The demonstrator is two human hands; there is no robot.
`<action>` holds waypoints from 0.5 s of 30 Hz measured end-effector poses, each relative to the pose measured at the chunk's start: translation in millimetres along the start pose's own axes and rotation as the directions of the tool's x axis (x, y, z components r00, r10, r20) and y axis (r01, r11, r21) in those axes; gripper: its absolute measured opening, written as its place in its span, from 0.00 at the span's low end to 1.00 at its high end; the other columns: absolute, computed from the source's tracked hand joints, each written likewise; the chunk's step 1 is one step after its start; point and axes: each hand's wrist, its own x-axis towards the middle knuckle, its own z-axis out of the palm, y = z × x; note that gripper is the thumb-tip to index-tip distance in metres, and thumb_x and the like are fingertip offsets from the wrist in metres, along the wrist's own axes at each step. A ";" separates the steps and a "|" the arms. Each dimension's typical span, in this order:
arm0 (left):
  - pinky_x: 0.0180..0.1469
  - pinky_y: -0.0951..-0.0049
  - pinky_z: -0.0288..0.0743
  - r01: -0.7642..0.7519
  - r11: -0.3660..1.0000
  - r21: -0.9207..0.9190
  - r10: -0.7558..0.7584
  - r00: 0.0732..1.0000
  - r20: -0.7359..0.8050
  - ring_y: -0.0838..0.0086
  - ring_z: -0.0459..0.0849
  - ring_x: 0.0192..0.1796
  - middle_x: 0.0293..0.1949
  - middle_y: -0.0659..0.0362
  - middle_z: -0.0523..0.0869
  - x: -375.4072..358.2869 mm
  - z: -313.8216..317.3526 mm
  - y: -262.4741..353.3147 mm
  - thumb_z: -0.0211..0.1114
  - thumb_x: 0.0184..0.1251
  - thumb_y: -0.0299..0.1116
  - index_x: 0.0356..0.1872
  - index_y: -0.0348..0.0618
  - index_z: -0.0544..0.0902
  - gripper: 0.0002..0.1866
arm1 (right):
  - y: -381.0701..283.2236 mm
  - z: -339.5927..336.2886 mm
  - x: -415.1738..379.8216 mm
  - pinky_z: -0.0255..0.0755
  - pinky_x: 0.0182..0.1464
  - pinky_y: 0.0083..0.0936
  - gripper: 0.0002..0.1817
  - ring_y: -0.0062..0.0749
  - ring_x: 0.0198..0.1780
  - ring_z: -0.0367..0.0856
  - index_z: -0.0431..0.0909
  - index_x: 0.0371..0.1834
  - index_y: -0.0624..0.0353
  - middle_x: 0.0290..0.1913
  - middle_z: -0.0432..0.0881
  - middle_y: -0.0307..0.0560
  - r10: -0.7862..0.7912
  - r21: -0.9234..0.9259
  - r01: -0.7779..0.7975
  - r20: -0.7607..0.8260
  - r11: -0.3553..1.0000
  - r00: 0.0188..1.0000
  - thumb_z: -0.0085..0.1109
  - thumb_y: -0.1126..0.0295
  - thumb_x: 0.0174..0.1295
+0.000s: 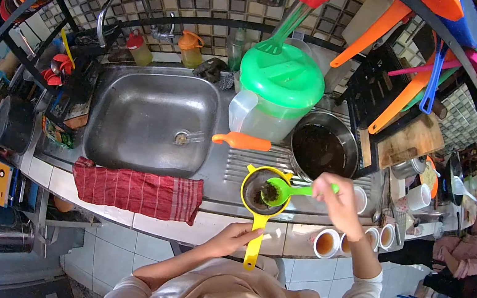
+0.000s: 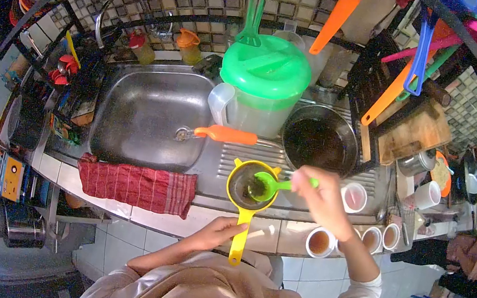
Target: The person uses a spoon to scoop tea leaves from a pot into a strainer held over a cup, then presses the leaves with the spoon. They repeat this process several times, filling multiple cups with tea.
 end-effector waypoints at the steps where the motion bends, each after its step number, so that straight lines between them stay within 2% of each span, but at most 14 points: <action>1: 0.33 0.85 0.60 0.005 1.000 -0.012 -0.005 1.000 0.005 0.89 0.64 0.31 0.26 0.71 0.70 -0.2 0.2 -0.2 0.50 0.67 0.41 0.34 0.36 0.74 0.15 | -4.4 5.1 -0.7 0.62 0.23 0.17 0.15 0.20 0.22 0.71 0.72 0.23 0.61 0.21 0.73 0.38 0.001 0.000 -0.001 0.002 1.000 1.000 0.48 0.62 0.61; 3: 0.33 0.85 0.60 -0.003 1.000 -0.022 0.003 1.000 0.002 0.88 0.64 0.31 0.26 0.71 0.70 -0.7 0.8 -0.2 0.50 0.67 0.41 0.34 0.36 0.74 0.16 | -15.2 12.6 -2.9 0.64 0.25 0.21 0.09 0.28 0.23 0.72 0.71 0.24 0.60 0.22 0.70 0.43 -0.235 -0.299 0.272 0.153 0.915 0.960 0.52 0.66 0.57; 4: 0.33 0.85 0.60 -0.012 0.999 -0.029 0.012 1.000 -0.003 0.88 0.64 0.31 0.26 0.71 0.70 -0.8 0.8 -0.3 0.49 0.67 0.41 0.34 0.37 0.75 0.16 | -19.2 14.0 -5.7 0.64 0.25 0.21 0.09 0.28 0.23 0.72 0.71 0.24 0.60 0.22 0.70 0.43 -0.235 -0.298 0.272 0.154 0.915 0.960 0.52 0.66 0.57; 6: 0.33 0.84 0.60 -0.021 0.999 -0.035 0.021 1.000 -0.011 0.88 0.64 0.31 0.26 0.71 0.70 -0.3 1.3 -2.1 0.49 0.67 0.42 0.34 0.37 0.75 0.16 | -28.3 16.1 -12.5 0.66 0.27 0.26 0.07 0.33 0.25 0.74 0.72 0.25 0.56 0.22 0.69 0.44 -0.195 -0.496 0.342 0.325 0.798 0.925 0.56 0.65 0.54; 7: 0.33 0.84 0.61 -0.028 0.999 -0.039 0.028 0.999 -0.017 0.88 0.65 0.31 0.26 0.71 0.70 0.0 1.9 -2.9 0.49 0.67 0.42 0.34 0.37 0.75 0.16 | -35.1 16.6 -16.1 0.67 0.28 0.28 0.08 0.30 0.27 0.74 0.73 0.27 0.53 0.24 0.69 0.39 -0.178 -0.581 0.390 0.388 0.714 0.904 0.58 0.62 0.51; 8: 0.33 0.84 0.61 -0.029 0.999 -0.041 0.028 0.999 -0.019 0.88 0.65 0.31 0.26 0.71 0.70 -0.1 2.6 -2.5 0.49 0.67 0.42 0.34 0.37 0.75 0.16 | -34.6 17.9 -18.8 0.67 0.28 0.28 0.08 0.30 0.27 0.74 0.73 0.27 0.53 0.24 0.69 0.39 -0.177 -0.581 0.391 0.391 0.714 0.903 0.58 0.62 0.51; 10: 0.28 0.82 0.59 -0.066 0.997 -0.028 0.064 0.996 -0.070 0.86 0.63 0.27 0.22 0.69 0.68 -0.4 4.1 -0.9 0.51 0.66 0.41 0.31 0.35 0.74 0.16 | -32.3 20.7 -25.2 0.70 0.28 0.26 0.09 0.28 0.30 0.75 0.72 0.32 0.50 0.28 0.69 0.37 -0.281 -0.643 0.524 0.448 0.558 0.849 0.56 0.61 0.51; 11: 0.28 0.82 0.59 -0.065 0.997 -0.028 0.063 0.996 -0.069 0.86 0.63 0.27 0.22 0.69 0.68 -0.2 4.4 -0.9 0.51 0.66 0.41 0.31 0.35 0.74 0.16 | -29.7 21.8 -29.8 0.69 0.30 0.23 0.10 0.24 0.31 0.74 0.72 0.32 0.49 0.29 0.68 0.34 -0.264 -0.671 0.521 0.454 0.528 0.851 0.57 0.60 0.49; 15: 0.29 0.82 0.59 -0.070 0.997 -0.036 0.066 0.993 -0.096 0.86 0.63 0.28 0.22 0.68 0.69 -2.3 4.6 -0.2 0.50 0.67 0.43 0.31 0.35 0.74 0.18 | -25.5 21.6 -43.0 0.65 0.30 0.23 0.11 0.23 0.31 0.73 0.73 0.33 0.48 0.29 0.68 0.35 -0.277 -0.663 0.535 0.461 0.523 0.843 0.58 0.61 0.47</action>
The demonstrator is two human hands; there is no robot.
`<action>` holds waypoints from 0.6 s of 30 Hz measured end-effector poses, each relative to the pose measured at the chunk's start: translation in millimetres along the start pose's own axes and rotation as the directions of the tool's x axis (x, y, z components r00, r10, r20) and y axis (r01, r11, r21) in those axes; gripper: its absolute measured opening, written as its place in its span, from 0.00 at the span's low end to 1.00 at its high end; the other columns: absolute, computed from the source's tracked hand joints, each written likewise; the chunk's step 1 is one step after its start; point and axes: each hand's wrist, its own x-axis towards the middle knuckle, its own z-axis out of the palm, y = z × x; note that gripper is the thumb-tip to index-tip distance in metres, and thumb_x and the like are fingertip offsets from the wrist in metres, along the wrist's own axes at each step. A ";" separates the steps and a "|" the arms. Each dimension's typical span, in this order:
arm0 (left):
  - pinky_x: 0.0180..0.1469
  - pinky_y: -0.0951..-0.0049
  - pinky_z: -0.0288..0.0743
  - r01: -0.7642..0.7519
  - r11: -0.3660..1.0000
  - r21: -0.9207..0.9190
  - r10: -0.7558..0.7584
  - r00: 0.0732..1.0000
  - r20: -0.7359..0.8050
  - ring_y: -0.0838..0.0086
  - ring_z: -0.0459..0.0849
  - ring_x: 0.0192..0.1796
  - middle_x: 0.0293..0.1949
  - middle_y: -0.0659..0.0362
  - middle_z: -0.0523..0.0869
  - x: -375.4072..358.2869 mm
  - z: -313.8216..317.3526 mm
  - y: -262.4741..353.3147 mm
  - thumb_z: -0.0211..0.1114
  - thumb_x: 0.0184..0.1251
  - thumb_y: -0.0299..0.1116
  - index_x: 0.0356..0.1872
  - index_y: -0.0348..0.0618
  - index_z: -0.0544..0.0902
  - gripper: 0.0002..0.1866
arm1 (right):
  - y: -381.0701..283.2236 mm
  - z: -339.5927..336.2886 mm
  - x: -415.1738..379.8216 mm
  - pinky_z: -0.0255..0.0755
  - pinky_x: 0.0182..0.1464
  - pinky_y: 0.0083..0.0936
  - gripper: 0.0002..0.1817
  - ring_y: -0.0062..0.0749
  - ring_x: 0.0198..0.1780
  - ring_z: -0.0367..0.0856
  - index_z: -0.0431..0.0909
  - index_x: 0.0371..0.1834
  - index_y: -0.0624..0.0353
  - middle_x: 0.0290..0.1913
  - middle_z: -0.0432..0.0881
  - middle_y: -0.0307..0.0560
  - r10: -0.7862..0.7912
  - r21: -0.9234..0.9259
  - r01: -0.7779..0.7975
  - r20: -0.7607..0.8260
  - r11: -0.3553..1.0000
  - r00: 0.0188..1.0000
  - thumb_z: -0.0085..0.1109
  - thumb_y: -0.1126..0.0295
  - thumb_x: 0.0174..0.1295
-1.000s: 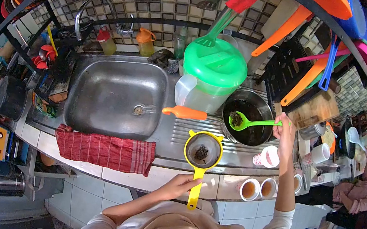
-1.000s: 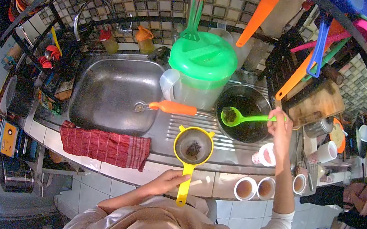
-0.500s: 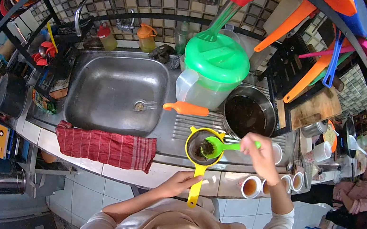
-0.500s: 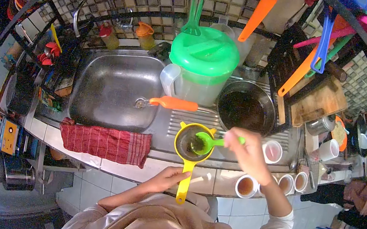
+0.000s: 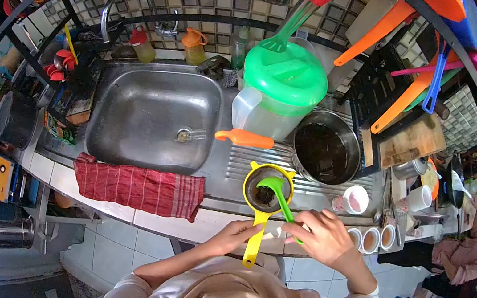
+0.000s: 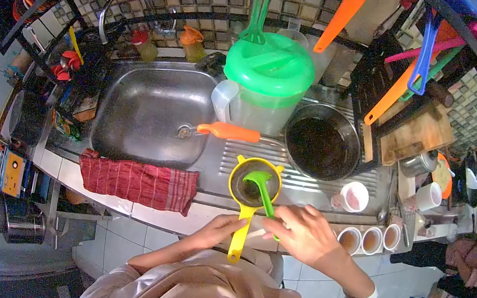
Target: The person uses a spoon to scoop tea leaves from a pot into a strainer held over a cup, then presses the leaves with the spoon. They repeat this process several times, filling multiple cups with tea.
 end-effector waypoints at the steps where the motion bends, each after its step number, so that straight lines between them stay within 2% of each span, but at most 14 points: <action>1: 0.29 0.82 0.59 0.002 1.000 0.000 -0.002 1.000 -0.014 0.85 0.64 0.28 0.22 0.67 0.70 -0.9 0.6 0.2 0.49 0.67 0.43 0.30 0.35 0.74 0.18 | -2.2 -0.7 -3.4 0.64 0.30 0.23 0.11 0.23 0.30 0.73 0.74 0.33 0.48 0.29 0.68 0.34 0.014 0.029 -0.013 -0.048 0.999 0.999 0.59 0.61 0.46; 5: 0.29 0.81 0.60 0.015 0.999 -0.035 -0.016 0.999 -0.034 0.85 0.65 0.28 0.24 0.67 0.70 -5.1 3.3 -1.1 0.49 0.67 0.44 0.31 0.35 0.74 0.18 | -12.7 9.4 -15.8 0.63 0.30 0.25 0.11 0.24 0.28 0.72 0.77 0.33 0.48 0.30 0.69 0.34 0.088 0.074 -0.079 -0.128 0.994 0.988 0.61 0.62 0.45; 9: 0.31 0.82 0.63 -0.056 0.996 -0.062 0.050 0.994 -0.099 0.85 0.67 0.29 0.26 0.67 0.71 -6.2 12.8 -0.9 0.50 0.67 0.41 0.35 0.37 0.73 0.15 | -19.1 21.3 -23.9 0.63 0.30 0.25 0.11 0.25 0.28 0.72 0.77 0.33 0.48 0.30 0.70 0.34 0.146 0.076 -0.136 -0.153 0.988 0.977 0.61 0.63 0.45; 11: 0.32 0.82 0.63 -0.101 0.991 -0.086 0.089 0.986 -0.137 0.86 0.67 0.30 0.26 0.67 0.72 -7.0 18.0 -1.0 0.50 0.67 0.40 0.36 0.37 0.73 0.14 | -24.9 24.7 -23.9 0.64 0.30 0.26 0.10 0.27 0.27 0.72 0.77 0.34 0.50 0.30 0.71 0.35 0.263 0.226 -0.208 -0.246 0.952 0.933 0.60 0.64 0.47; 12: 0.33 0.82 0.64 -0.109 0.987 -0.118 0.090 0.984 -0.153 0.86 0.68 0.30 0.27 0.67 0.72 -7.8 20.2 -1.4 0.51 0.66 0.38 0.37 0.37 0.72 0.13 | -27.5 26.3 -22.7 0.64 0.30 0.26 0.10 0.27 0.27 0.72 0.77 0.34 0.50 0.30 0.71 0.35 0.263 0.225 -0.209 -0.245 0.952 0.933 0.60 0.64 0.47; 14: 0.33 0.83 0.64 -0.116 0.983 -0.145 0.092 0.982 -0.163 0.85 0.69 0.30 0.27 0.66 0.73 -9.8 23.4 -1.3 0.51 0.66 0.37 0.38 0.37 0.72 0.12 | -31.1 29.1 -19.0 0.65 0.29 0.27 0.08 0.33 0.27 0.71 0.79 0.32 0.52 0.29 0.72 0.39 0.381 0.319 -0.279 -0.323 0.906 0.866 0.60 0.68 0.47; 16: 0.33 0.83 0.64 -0.051 0.979 -0.197 0.022 0.989 -0.146 0.85 0.71 0.31 0.28 0.65 0.74 -13.3 24.4 -0.5 0.52 0.66 0.36 0.39 0.39 0.70 0.10 | -30.3 31.2 -16.9 0.65 0.30 0.28 0.08 0.33 0.28 0.71 0.78 0.32 0.53 0.29 0.71 0.39 0.406 0.324 -0.302 -0.329 0.896 0.853 0.59 0.67 0.48; 18: 0.33 0.83 0.65 -0.064 0.980 -0.190 0.037 0.989 -0.145 0.85 0.71 0.31 0.27 0.65 0.74 -14.7 24.9 -2.7 0.52 0.66 0.35 0.39 0.39 0.70 0.10 | -29.8 30.5 -13.7 0.65 0.32 0.29 0.08 0.34 0.29 0.72 0.77 0.33 0.53 0.29 0.70 0.41 0.436 0.319 -0.336 -0.328 0.886 0.838 0.58 0.66 0.50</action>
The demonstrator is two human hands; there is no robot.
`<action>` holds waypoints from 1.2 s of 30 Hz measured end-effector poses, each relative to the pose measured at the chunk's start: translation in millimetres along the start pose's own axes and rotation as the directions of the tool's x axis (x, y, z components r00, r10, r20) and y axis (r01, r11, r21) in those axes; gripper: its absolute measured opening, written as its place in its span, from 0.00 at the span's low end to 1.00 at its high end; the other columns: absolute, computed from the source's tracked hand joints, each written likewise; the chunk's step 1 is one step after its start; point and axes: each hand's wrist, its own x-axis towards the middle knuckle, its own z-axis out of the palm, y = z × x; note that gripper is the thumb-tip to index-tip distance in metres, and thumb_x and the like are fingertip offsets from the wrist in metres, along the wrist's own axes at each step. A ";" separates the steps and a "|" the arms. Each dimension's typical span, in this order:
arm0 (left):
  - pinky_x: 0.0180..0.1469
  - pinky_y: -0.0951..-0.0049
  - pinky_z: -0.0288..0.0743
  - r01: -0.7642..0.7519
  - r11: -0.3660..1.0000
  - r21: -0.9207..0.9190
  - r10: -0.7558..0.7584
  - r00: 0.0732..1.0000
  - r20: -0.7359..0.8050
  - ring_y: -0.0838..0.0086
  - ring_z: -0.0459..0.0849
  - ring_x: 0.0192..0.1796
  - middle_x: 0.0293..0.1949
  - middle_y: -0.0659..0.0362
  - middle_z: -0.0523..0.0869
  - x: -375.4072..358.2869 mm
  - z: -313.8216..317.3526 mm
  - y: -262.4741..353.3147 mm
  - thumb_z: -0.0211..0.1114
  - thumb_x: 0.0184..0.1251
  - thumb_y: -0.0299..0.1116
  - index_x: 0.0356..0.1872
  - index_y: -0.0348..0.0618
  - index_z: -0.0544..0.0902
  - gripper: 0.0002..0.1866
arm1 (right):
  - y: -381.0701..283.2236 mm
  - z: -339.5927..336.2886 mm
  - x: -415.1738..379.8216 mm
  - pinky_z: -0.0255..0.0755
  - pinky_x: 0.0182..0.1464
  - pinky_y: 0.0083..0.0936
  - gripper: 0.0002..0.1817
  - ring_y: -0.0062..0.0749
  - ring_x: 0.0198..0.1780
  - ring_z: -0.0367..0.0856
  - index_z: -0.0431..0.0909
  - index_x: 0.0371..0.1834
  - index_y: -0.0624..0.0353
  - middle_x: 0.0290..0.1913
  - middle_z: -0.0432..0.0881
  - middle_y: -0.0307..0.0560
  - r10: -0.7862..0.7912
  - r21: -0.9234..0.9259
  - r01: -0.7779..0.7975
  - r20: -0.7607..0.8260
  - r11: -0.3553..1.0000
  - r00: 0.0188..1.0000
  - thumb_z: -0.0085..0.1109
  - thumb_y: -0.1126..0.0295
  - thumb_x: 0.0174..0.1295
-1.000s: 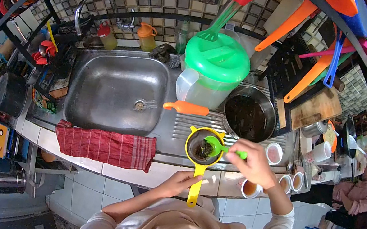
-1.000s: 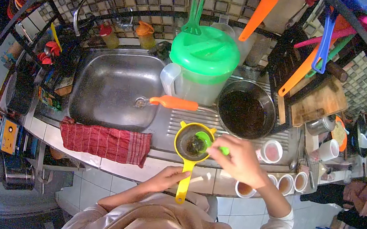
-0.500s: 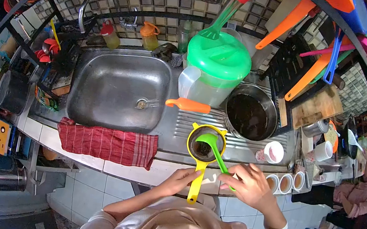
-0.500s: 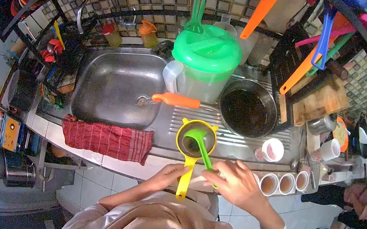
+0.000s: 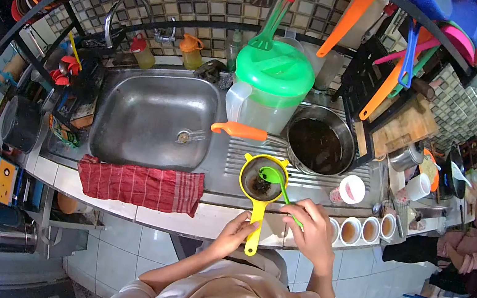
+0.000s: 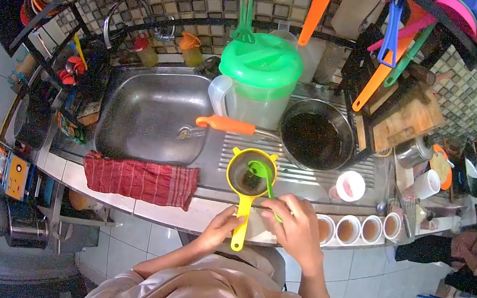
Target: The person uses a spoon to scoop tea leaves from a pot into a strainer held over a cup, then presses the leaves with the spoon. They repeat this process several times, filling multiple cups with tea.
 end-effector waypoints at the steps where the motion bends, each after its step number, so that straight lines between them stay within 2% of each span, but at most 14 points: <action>1: 0.33 0.83 0.65 -0.012 1.000 -0.003 0.012 1.000 -0.001 0.85 0.71 0.30 0.27 0.64 0.74 -1.1 0.4 -0.5 0.52 0.66 0.35 0.40 0.40 0.69 0.09 | -0.3 0.4 0.3 0.65 0.32 0.29 0.08 0.34 0.29 0.72 0.77 0.33 0.53 0.29 0.70 0.41 0.002 0.000 -0.002 -0.008 1.000 1.000 0.58 0.66 0.50; 7: 0.25 0.86 0.56 -0.007 1.000 0.013 0.007 0.999 -0.032 0.87 0.65 0.24 0.23 0.67 0.72 -7.7 -0.2 -3.4 0.52 0.65 0.37 0.39 0.42 0.69 0.10 | -3.8 6.4 -2.5 0.65 0.33 0.29 0.08 0.34 0.30 0.73 0.78 0.34 0.53 0.30 0.71 0.41 -0.024 0.094 0.027 -0.024 0.995 0.999 0.58 0.66 0.50; 9: 0.25 0.85 0.56 0.004 1.000 0.003 -0.004 1.000 -0.023 0.87 0.65 0.24 0.23 0.67 0.71 -9.0 -0.7 -5.0 0.52 0.65 0.36 0.39 0.41 0.70 0.09 | -5.7 8.0 -4.5 0.66 0.32 0.28 0.07 0.38 0.30 0.72 0.78 0.33 0.57 0.30 0.71 0.44 -0.012 0.119 0.015 -0.032 0.993 0.999 0.56 0.72 0.50; 11: 0.25 0.85 0.55 0.004 1.000 -0.016 -0.004 1.000 -0.028 0.88 0.64 0.23 0.22 0.68 0.70 -11.4 1.4 -2.1 0.52 0.65 0.37 0.38 0.41 0.71 0.10 | -4.0 14.9 -8.0 0.66 0.33 0.27 0.06 0.38 0.30 0.73 0.77 0.33 0.59 0.30 0.72 0.45 0.033 0.158 -0.026 -0.036 0.987 0.999 0.55 0.73 0.52; 13: 0.25 0.86 0.55 -0.059 0.997 0.054 0.059 0.998 -0.010 0.88 0.63 0.24 0.22 0.69 0.69 -12.1 1.1 -1.9 0.51 0.66 0.37 0.38 0.40 0.71 0.10 | -2.5 20.1 -9.4 0.66 0.31 0.29 0.07 0.39 0.30 0.74 0.76 0.33 0.59 0.29 0.74 0.46 0.119 0.302 -0.063 -0.169 0.951 0.979 0.56 0.70 0.52; 16: 0.25 0.86 0.55 -0.005 0.998 0.065 0.003 1.000 0.018 0.88 0.63 0.24 0.23 0.70 0.68 -11.6 -5.4 -11.2 0.51 0.66 0.38 0.38 0.40 0.72 0.11 | -2.6 19.4 -10.0 0.66 0.33 0.29 0.06 0.42 0.30 0.74 0.75 0.32 0.62 0.28 0.75 0.48 0.254 0.354 -0.185 -0.161 0.917 0.954 0.55 0.71 0.53; 20: 0.28 0.85 0.59 0.015 0.997 0.081 -0.018 0.999 0.036 0.88 0.65 0.27 0.25 0.69 0.71 -11.2 -5.5 -5.6 0.51 0.66 0.39 0.40 0.39 0.73 0.13 | -2.4 19.2 -5.0 0.67 0.34 0.28 0.07 0.42 0.31 0.74 0.74 0.31 0.63 0.29 0.74 0.50 0.275 0.339 -0.211 -0.151 0.917 0.949 0.55 0.70 0.53; 24: 0.35 0.84 0.63 -0.037 0.996 0.076 0.036 0.999 0.011 0.85 0.69 0.31 0.28 0.66 0.73 -9.9 -4.6 -5.6 0.50 0.67 0.39 0.41 0.37 0.73 0.14 | -11.6 15.8 9.1 0.67 0.36 0.27 0.07 0.39 0.32 0.74 0.75 0.31 0.63 0.30 0.74 0.49 0.196 0.344 -0.114 -0.212 0.932 0.958 0.57 0.71 0.51; 26: 0.40 0.82 0.64 0.035 0.996 0.087 -0.040 0.998 0.055 0.84 0.70 0.35 0.31 0.65 0.74 -10.2 -7.4 -4.2 0.50 0.67 0.39 0.41 0.36 0.74 0.15 | -10.5 19.4 17.0 0.67 0.37 0.27 0.06 0.38 0.33 0.74 0.75 0.30 0.62 0.31 0.74 0.48 0.162 0.343 -0.071 -0.244 0.937 0.956 0.58 0.72 0.51; 28: 0.39 0.82 0.64 0.041 0.995 0.092 -0.046 0.997 0.057 0.84 0.70 0.35 0.30 0.65 0.74 -11.5 -6.0 1.2 0.50 0.67 0.38 0.41 0.36 0.74 0.14 | -3.2 28.6 25.8 0.68 0.38 0.27 0.06 0.35 0.34 0.75 0.74 0.27 0.64 0.30 0.74 0.47 0.052 0.353 0.095 -0.385 0.931 0.921 0.59 0.73 0.49; 29: 0.39 0.82 0.64 0.041 0.994 0.097 -0.048 0.997 0.068 0.84 0.70 0.34 0.30 0.65 0.74 -11.6 -5.0 3.0 0.50 0.67 0.38 0.41 0.36 0.74 0.14 | 0.1 34.6 27.8 0.68 0.38 0.27 0.06 0.35 0.34 0.75 0.74 0.27 0.64 0.30 0.74 0.47 0.054 0.355 0.094 -0.384 0.930 0.922 0.59 0.73 0.49; 32: 0.38 0.83 0.64 -0.012 0.993 0.119 0.004 0.998 0.064 0.85 0.70 0.34 0.30 0.65 0.74 -10.7 -5.0 -2.0 0.50 0.67 0.38 0.41 0.36 0.74 0.14 | 8.8 55.0 31.1 0.69 0.36 0.23 0.07 0.31 0.31 0.75 0.71 0.22 0.67 0.28 0.77 0.49 0.185 0.688 0.158 -0.397 0.708 0.899 0.55 0.76 0.53; 34: 0.37 0.83 0.64 -0.026 0.993 0.114 0.017 0.997 0.075 0.85 0.69 0.33 0.29 0.65 0.73 -9.6 -5.1 -1.9 0.50 0.67 0.38 0.41 0.36 0.74 0.14 | 10.3 62.6 34.9 0.69 0.35 0.23 0.07 0.30 0.29 0.75 0.70 0.22 0.66 0.27 0.76 0.49 0.213 0.735 0.168 -0.395 0.657 0.893 0.53 0.76 0.54; 36: 0.37 0.83 0.64 -0.030 0.994 0.108 0.020 0.996 0.090 0.85 0.69 0.33 0.29 0.66 0.73 -10.5 -4.3 -2.2 0.50 0.67 0.38 0.40 0.36 0.74 0.14 | 8.5 70.2 41.1 0.66 0.30 0.21 0.09 0.26 0.24 0.71 0.66 0.22 0.64 0.21 0.71 0.45 0.266 0.840 0.222 -0.390 0.494 0.882 0.50 0.74 0.59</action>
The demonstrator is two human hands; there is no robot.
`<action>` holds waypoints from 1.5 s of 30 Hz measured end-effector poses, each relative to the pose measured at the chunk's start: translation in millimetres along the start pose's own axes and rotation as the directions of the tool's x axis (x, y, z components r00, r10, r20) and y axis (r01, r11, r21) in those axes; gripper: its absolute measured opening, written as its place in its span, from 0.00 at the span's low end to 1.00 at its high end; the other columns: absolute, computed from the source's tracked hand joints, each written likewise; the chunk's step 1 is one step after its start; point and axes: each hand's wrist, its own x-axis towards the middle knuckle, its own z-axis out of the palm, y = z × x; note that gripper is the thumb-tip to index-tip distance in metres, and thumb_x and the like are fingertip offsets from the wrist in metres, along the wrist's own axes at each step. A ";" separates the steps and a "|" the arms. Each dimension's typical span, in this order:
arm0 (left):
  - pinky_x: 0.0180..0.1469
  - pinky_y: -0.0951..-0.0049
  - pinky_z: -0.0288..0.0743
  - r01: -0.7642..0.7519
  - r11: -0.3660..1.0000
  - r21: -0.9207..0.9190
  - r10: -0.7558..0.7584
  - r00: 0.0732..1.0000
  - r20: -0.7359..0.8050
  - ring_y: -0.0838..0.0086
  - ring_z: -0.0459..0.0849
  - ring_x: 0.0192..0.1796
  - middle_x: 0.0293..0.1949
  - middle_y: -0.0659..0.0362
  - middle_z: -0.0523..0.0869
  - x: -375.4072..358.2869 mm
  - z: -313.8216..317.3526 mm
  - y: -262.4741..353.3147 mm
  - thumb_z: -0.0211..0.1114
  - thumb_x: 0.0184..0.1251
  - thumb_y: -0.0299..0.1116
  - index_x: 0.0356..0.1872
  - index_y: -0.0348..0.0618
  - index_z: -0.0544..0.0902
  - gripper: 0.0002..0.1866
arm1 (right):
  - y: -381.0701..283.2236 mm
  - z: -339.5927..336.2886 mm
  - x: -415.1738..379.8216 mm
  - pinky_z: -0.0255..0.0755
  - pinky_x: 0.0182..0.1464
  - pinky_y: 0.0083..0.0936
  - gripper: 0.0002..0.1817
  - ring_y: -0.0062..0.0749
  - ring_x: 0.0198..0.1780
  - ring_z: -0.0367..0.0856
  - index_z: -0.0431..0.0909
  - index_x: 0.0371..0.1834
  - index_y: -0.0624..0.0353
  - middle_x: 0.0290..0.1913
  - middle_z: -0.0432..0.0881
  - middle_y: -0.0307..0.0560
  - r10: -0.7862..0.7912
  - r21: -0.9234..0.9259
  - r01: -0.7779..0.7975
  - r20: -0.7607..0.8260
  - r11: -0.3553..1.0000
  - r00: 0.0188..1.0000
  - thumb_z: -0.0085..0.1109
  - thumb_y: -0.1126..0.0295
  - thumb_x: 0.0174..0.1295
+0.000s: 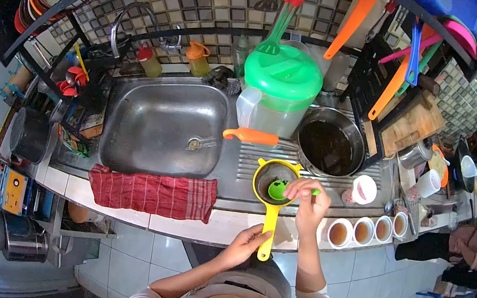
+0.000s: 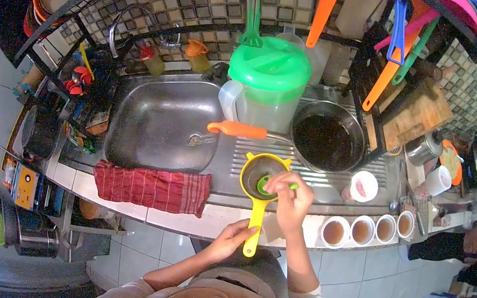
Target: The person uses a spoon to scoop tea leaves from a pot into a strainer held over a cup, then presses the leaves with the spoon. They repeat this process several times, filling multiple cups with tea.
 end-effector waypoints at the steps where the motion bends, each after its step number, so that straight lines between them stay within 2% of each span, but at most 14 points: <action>1: 0.36 0.83 0.64 -0.007 1.000 -0.008 0.007 1.000 -0.011 0.85 0.69 0.33 0.29 0.66 0.73 -0.1 0.9 1.2 0.50 0.67 0.38 0.40 0.36 0.74 0.14 | 3.9 -0.7 1.2 0.66 0.30 0.21 0.09 0.26 0.24 0.71 0.66 0.22 0.64 0.21 0.71 0.45 0.002 -0.003 -0.002 -0.007 1.000 1.000 0.50 0.74 0.59; 3: 0.36 0.83 0.64 -0.012 1.000 -0.014 0.011 1.000 -0.016 0.85 0.69 0.32 0.28 0.66 0.73 -0.1 0.0 2.7 0.49 0.67 0.38 0.40 0.36 0.74 0.14 | 11.5 -1.3 4.5 0.62 0.27 0.20 0.17 0.24 0.19 0.64 0.61 0.21 0.60 0.16 0.63 0.39 -0.007 0.062 0.010 -0.041 0.998 0.999 0.47 0.61 0.63; 4: 0.36 0.83 0.64 -0.010 1.000 -0.005 0.010 1.000 -0.014 0.85 0.69 0.32 0.28 0.66 0.73 -0.3 -0.7 2.8 0.49 0.67 0.38 0.40 0.36 0.74 0.14 | 13.1 2.1 8.3 0.55 0.24 0.18 0.16 0.20 0.17 0.56 0.59 0.22 0.58 0.15 0.58 0.36 -0.037 0.091 0.042 -0.056 0.995 0.998 0.45 0.61 0.64; 7: 0.35 0.83 0.64 -0.009 1.000 -0.006 0.009 1.000 -0.011 0.85 0.70 0.31 0.28 0.65 0.73 -3.7 -0.1 8.8 0.49 0.67 0.38 0.40 0.36 0.73 0.14 | 21.1 0.8 12.2 0.53 0.22 0.18 0.15 0.18 0.18 0.56 0.61 0.22 0.61 0.16 0.60 0.36 -0.059 0.252 0.083 -0.100 0.964 0.993 0.49 0.65 0.62; 10: 0.35 0.83 0.64 -0.019 0.999 -0.034 0.018 1.000 -0.019 0.85 0.70 0.31 0.28 0.65 0.73 -4.1 0.0 11.3 0.49 0.67 0.38 0.40 0.36 0.73 0.14 | 29.7 2.6 12.5 0.52 0.21 0.18 0.17 0.18 0.18 0.55 0.59 0.22 0.60 0.15 0.58 0.35 -0.040 0.189 0.052 -0.067 0.981 0.997 0.51 0.61 0.61; 12: 0.43 0.82 0.64 0.053 0.996 -0.073 -0.053 0.999 -0.006 0.83 0.71 0.38 0.34 0.64 0.76 -4.6 -0.7 11.3 0.49 0.67 0.38 0.42 0.36 0.74 0.15 | 32.4 4.7 12.5 0.52 0.21 0.17 0.18 0.18 0.18 0.56 0.59 0.22 0.59 0.15 0.58 0.35 -0.006 0.180 0.009 -0.019 0.984 1.000 0.51 0.59 0.61; 19: 0.39 0.83 0.65 0.072 0.988 -0.136 -0.078 0.996 -0.038 0.85 0.70 0.34 0.31 0.66 0.74 -4.3 2.3 5.2 0.48 0.67 0.40 0.41 0.38 0.75 0.15 | 37.1 12.0 11.3 0.53 0.19 0.16 0.16 0.16 0.16 0.56 0.60 0.23 0.59 0.16 0.60 0.34 0.003 0.164 0.008 -0.068 0.986 0.998 0.50 0.61 0.62; 21: 0.39 0.82 0.65 0.083 0.986 -0.146 -0.084 0.996 -0.005 0.85 0.71 0.35 0.32 0.66 0.74 -4.2 1.1 7.4 0.48 0.66 0.41 0.42 0.39 0.75 0.15 | 35.8 15.5 11.4 0.47 0.17 0.16 0.18 0.15 0.14 0.49 0.55 0.21 0.56 0.12 0.53 0.33 -0.009 0.076 0.017 -0.096 0.997 0.995 0.46 0.59 0.63; 28: 0.42 0.81 0.66 0.092 0.991 -0.099 -0.091 0.996 0.022 0.83 0.72 0.39 0.36 0.64 0.75 -3.3 -0.4 8.0 0.49 0.66 0.40 0.45 0.39 0.74 0.16 | 27.5 20.4 15.4 0.47 0.14 0.15 0.15 0.12 0.11 0.48 0.56 0.19 0.55 0.10 0.52 0.30 0.103 -0.013 -0.108 -0.191 0.994 0.976 0.40 0.68 0.66; 35: 0.43 0.80 0.66 0.049 0.995 -0.089 -0.047 0.999 0.027 0.83 0.72 0.39 0.35 0.64 0.75 -0.6 1.5 7.0 0.50 0.66 0.39 0.46 0.38 0.73 0.15 | 15.0 17.9 19.3 0.47 0.16 0.13 0.16 0.10 0.14 0.53 0.61 0.17 0.56 0.13 0.56 0.29 0.241 0.128 -0.223 -0.143 0.966 0.960 0.45 0.68 0.64; 38: 0.40 0.78 0.69 0.049 0.996 -0.068 -0.049 0.999 0.009 0.80 0.75 0.35 0.32 0.62 0.76 5.4 4.1 4.7 0.48 0.67 0.40 0.44 0.38 0.72 0.15 | 11.6 21.4 23.2 0.43 0.14 0.15 0.19 0.12 0.10 0.46 0.56 0.13 0.54 0.09 0.51 0.30 0.283 0.070 -0.276 -0.150 0.959 0.947 0.43 0.69 0.64; 40: 0.35 0.75 0.72 0.151 0.949 -0.276 -0.156 0.988 0.004 0.74 0.77 0.29 0.29 0.60 0.75 9.4 7.8 11.8 0.44 0.68 0.43 0.41 0.38 0.70 0.16 | 11.9 20.7 22.8 0.43 0.14 0.16 0.19 0.12 0.10 0.46 0.56 0.13 0.54 0.09 0.51 0.30 0.286 0.058 -0.281 -0.141 0.958 0.948 0.43 0.69 0.64; 43: 0.32 0.73 0.72 0.117 0.881 -0.458 -0.125 0.992 0.012 0.71 0.77 0.25 0.27 0.58 0.75 17.6 12.1 10.3 0.41 0.68 0.45 0.40 0.39 0.69 0.18 | 12.7 19.4 23.5 0.44 0.14 0.16 0.20 0.12 0.10 0.46 0.55 0.12 0.54 0.09 0.52 0.30 0.289 0.041 -0.286 -0.124 0.957 0.949 0.44 0.69 0.64; 45: 0.30 0.76 0.73 0.098 0.850 -0.518 -0.121 0.993 -0.010 0.74 0.76 0.23 0.25 0.59 0.75 20.4 16.5 12.1 0.43 0.68 0.47 0.40 0.41 0.69 0.18 | 15.3 15.0 23.5 0.47 0.16 0.13 0.17 0.10 0.13 0.53 0.64 0.15 0.58 0.12 0.58 0.29 0.324 0.096 -0.317 -0.067 0.944 0.944 0.48 0.67 0.62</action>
